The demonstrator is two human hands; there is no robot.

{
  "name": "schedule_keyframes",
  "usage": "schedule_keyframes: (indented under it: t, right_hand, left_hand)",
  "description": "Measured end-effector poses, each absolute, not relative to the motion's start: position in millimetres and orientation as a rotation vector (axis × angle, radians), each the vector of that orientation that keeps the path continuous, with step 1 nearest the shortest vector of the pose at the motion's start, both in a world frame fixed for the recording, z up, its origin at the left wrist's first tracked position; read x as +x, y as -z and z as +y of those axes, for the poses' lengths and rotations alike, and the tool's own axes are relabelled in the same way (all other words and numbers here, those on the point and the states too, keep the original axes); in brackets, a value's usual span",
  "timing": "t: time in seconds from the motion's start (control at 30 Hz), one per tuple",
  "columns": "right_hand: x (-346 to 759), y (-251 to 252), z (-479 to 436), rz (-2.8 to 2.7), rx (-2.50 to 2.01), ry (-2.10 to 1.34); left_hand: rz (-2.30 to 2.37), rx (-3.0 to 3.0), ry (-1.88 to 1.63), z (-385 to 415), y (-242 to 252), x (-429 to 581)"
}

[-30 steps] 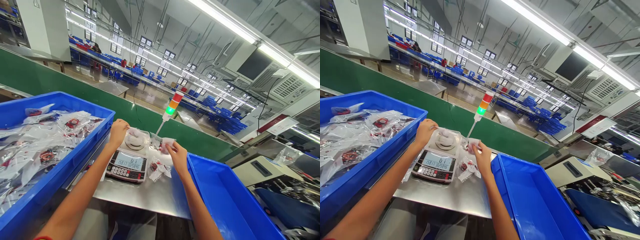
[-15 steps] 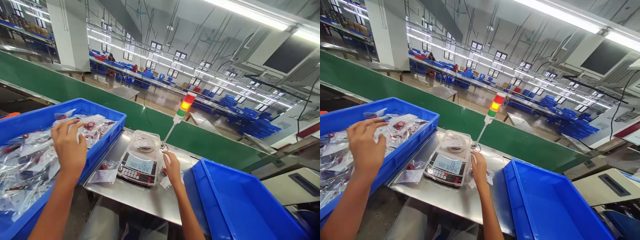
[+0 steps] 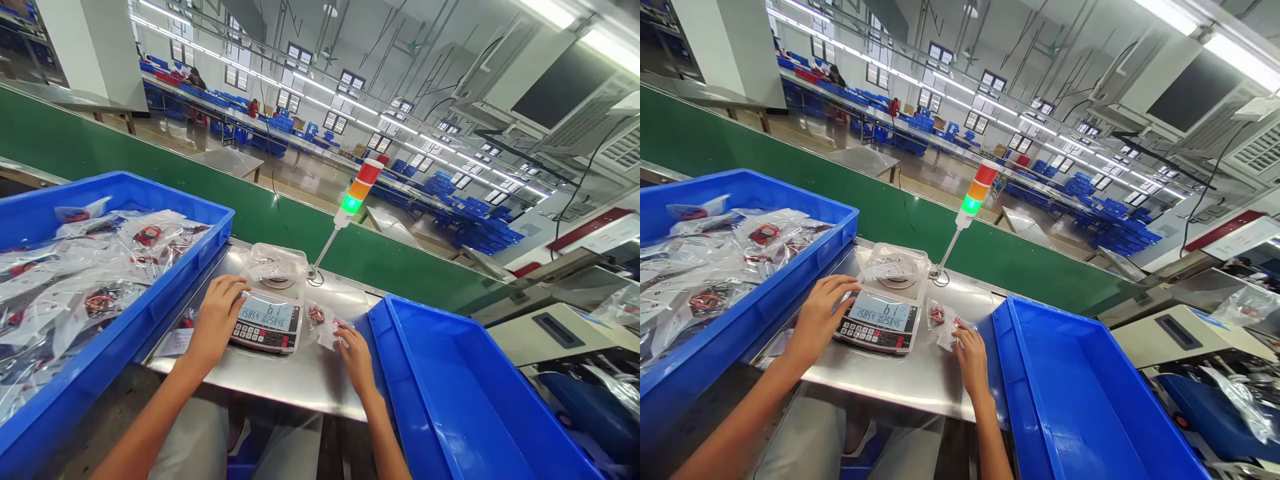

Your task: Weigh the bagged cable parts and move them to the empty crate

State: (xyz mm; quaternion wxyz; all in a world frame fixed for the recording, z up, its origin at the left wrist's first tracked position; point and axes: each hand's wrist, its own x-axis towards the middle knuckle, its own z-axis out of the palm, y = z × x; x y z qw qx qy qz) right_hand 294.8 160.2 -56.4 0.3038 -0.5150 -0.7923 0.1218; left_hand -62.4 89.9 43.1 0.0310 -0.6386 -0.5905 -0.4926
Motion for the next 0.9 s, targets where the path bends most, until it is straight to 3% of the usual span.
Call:
schedule_keyframes:
  t: [0.27,0.4,0.53,0.63,0.77,0.9]
  right_hand:
    - [304.5,12.1,146.4,-1.657,-1.587,-0.275]
    - [288.1,-31.8,155.0,-1.499,-1.475,-0.318]
    - [231.6,-83.2,186.4,-1.429,-1.224,-0.355]
    - [176.4,-108.0,216.0,-1.476,-0.995,-0.467]
    - [126.7,-103.8,235.1,-1.715,-0.760,-0.699]
    - [138.8,-60.7,219.6,-1.909,-0.729,-0.737]
  left_hand:
    - [-1.848,-2.039,1.406,114.5,-38.3,-71.9]
    - [-1.866,-2.149,1.470,152.5,-44.3,-73.1]
    - [-2.103,-1.781,1.773,177.2,-74.6,-73.9]
    - [-2.273,-1.373,1.768,170.8,-108.5,-91.1]
    - [-2.324,-0.972,1.592,129.7,-139.1,-139.6]
    - [-2.451,-0.739,1.284,67.0,-132.1,-184.6]
